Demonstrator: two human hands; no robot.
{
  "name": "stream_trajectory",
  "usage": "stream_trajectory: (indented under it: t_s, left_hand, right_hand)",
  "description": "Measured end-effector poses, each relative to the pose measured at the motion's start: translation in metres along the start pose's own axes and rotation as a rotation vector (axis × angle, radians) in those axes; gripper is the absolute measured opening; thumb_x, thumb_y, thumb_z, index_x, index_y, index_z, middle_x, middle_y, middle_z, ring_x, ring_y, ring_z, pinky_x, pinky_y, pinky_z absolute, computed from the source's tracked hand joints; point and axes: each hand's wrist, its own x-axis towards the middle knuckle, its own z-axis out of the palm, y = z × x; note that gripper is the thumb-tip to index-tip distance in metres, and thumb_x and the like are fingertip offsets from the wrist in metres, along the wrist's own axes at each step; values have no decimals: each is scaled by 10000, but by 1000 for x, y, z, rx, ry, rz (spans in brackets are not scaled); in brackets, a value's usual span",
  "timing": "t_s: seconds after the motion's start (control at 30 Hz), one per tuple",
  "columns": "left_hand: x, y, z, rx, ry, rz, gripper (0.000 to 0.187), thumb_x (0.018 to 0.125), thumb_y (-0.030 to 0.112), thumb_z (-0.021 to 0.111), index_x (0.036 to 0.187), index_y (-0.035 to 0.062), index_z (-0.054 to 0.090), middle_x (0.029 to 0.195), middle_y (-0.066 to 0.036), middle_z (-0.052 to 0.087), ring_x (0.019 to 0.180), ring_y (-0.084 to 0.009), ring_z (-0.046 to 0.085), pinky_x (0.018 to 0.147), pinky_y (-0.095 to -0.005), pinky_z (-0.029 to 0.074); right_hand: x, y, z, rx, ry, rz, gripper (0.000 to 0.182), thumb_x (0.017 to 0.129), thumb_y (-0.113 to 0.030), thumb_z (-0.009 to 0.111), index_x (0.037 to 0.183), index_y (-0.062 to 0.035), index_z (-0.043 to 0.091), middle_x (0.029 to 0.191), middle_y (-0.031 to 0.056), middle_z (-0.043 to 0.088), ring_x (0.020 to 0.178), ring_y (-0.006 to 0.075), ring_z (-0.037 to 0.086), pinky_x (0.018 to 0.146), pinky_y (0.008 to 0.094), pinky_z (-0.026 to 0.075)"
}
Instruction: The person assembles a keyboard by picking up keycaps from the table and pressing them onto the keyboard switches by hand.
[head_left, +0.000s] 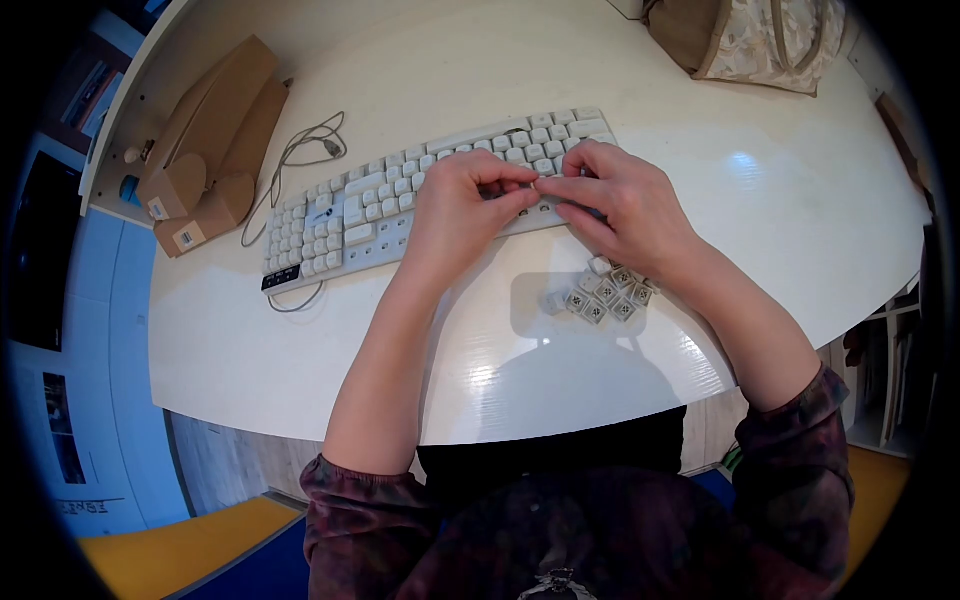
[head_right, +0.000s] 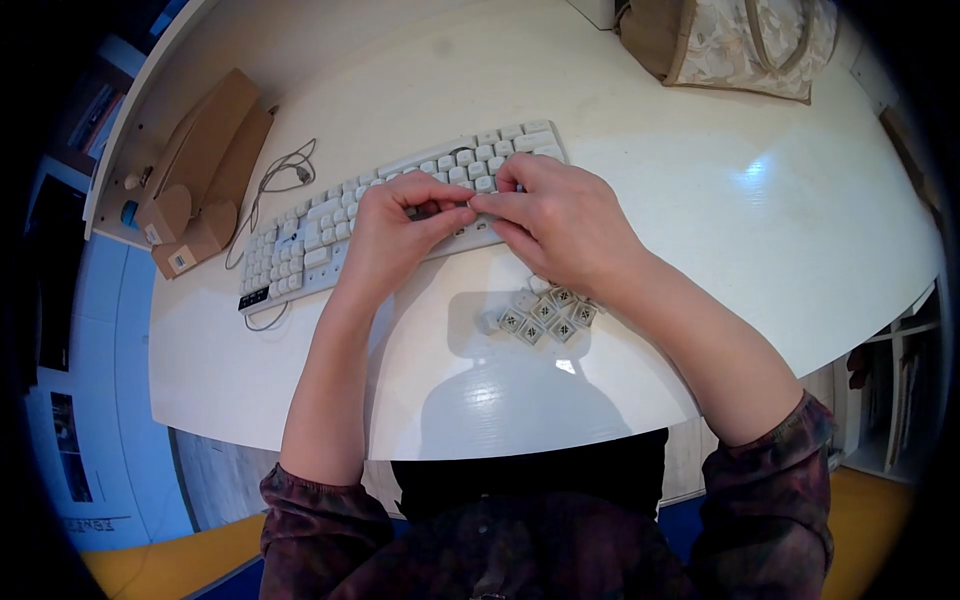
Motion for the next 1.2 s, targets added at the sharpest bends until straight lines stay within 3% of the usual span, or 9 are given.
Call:
stream_trajectory:
  t_s: [0.33,0.4,0.5,0.63,0.73,0.93,1.2]
  left_hand:
    - [-1,3,-1,46,5,-8,128,798,23,769,925,9,758,865,-29,665,771,-92,578,711,-241,479]
    - [0,3,-5,-19,8,-3,109,800,29,764,906,6,753,869,-31,662,770,-97,578,704,-243,474]
    - [-3,17,-8,137,93,131,102,796,43,768,888,9,742,843,-26,657,750,-97,574,692,-247,465]
    - [-11,26,-5,93,-206,307,141,765,92,802,876,38,735,767,-25,631,662,-114,552,657,-265,442]
    - [-16,27,14,225,-328,461,174,745,154,824,876,78,738,733,-11,620,605,-136,542,661,-280,422]
    - [-26,28,34,514,-213,472,228,710,264,843,824,114,713,748,21,637,614,-156,589,695,-300,396]
    - [-30,29,36,439,-184,421,172,731,209,798,843,127,697,731,25,620,626,-160,593,699,-314,396]
  right_hand:
    - [4,-4,-2,-76,-46,-18,101,846,-166,689,863,-71,718,878,55,612,847,253,618,690,389,503]
    - [3,-4,0,-22,-30,17,107,857,-158,674,871,-62,719,865,61,612,843,270,617,696,386,504]
    - [1,5,1,198,-14,139,139,891,-149,649,928,-40,727,870,69,638,842,259,626,717,359,504]
    - [5,14,-1,669,154,327,196,941,-149,621,1033,-16,732,914,87,690,849,191,633,751,299,494]
    - [6,15,-3,754,153,386,215,959,-162,620,1066,-12,731,949,94,706,856,142,617,760,276,484]
    - [5,10,-6,562,94,307,191,938,-143,635,1035,-10,732,917,104,702,811,169,633,722,280,494]
    - [6,9,-6,570,123,289,182,931,-138,642,1020,-8,733,898,108,700,782,176,632,699,288,498]
